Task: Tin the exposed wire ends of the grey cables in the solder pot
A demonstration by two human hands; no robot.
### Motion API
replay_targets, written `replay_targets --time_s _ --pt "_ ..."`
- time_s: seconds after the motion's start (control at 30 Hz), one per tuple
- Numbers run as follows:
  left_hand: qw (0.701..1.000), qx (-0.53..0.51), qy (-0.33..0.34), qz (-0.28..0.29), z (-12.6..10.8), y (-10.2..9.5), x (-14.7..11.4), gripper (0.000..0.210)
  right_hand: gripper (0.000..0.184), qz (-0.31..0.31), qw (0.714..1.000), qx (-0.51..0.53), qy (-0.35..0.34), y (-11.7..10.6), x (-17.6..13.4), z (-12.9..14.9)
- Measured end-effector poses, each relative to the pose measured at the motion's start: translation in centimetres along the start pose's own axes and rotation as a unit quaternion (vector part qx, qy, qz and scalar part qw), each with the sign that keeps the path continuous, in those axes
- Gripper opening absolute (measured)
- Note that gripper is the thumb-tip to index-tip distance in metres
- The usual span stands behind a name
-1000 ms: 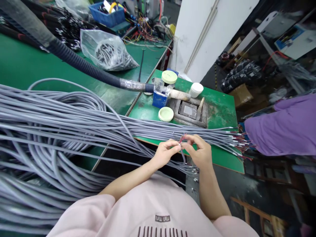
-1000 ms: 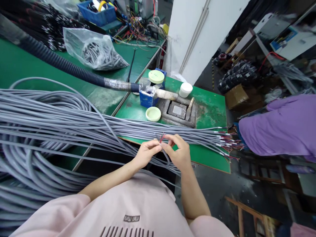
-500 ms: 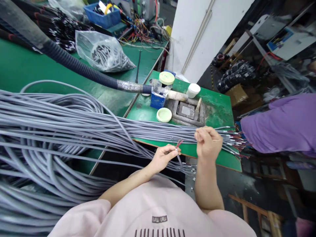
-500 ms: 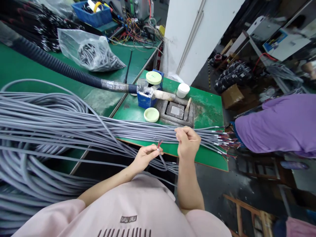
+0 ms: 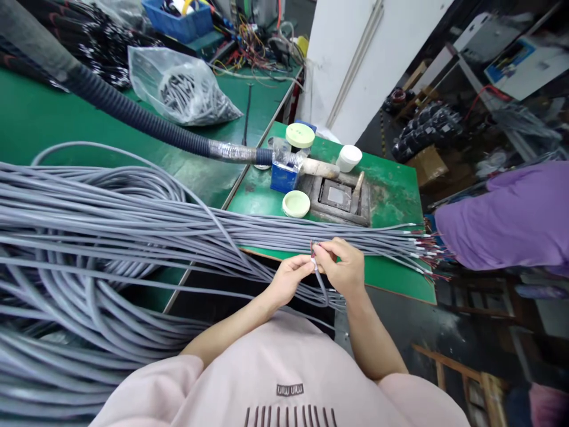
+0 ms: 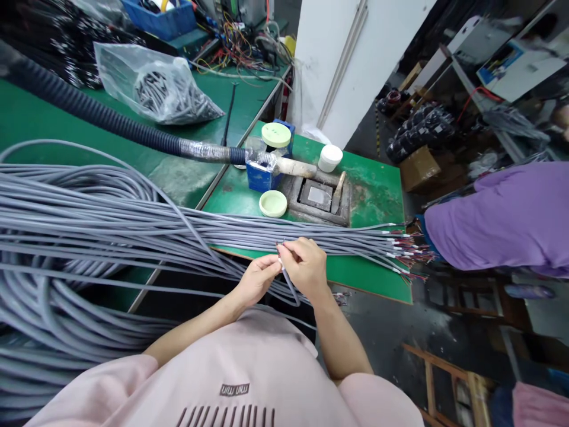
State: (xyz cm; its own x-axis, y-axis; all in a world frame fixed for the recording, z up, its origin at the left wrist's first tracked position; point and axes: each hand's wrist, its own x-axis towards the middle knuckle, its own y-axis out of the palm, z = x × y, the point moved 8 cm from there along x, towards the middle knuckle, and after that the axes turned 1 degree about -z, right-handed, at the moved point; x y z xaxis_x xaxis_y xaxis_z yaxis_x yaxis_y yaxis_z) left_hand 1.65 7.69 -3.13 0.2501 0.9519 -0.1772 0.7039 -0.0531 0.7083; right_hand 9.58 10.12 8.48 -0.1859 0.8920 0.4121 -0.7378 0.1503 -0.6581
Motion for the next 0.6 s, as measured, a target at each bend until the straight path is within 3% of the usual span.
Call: replay_targets --time_s 0.27,0.6 --pt "0.994 -0.089 -0.048 -0.038 -0.7 -0.6 0.3 0.028 0.014 -0.004 0.999 0.029 -0.042 -0.6 -0.8 -0.9" --pt "0.982 -0.175 -0.067 -0.037 -2.0 -0.4 0.8 0.025 0.047 0.084 0.966 0.006 -0.244 0.6 -2.8 -0.1"
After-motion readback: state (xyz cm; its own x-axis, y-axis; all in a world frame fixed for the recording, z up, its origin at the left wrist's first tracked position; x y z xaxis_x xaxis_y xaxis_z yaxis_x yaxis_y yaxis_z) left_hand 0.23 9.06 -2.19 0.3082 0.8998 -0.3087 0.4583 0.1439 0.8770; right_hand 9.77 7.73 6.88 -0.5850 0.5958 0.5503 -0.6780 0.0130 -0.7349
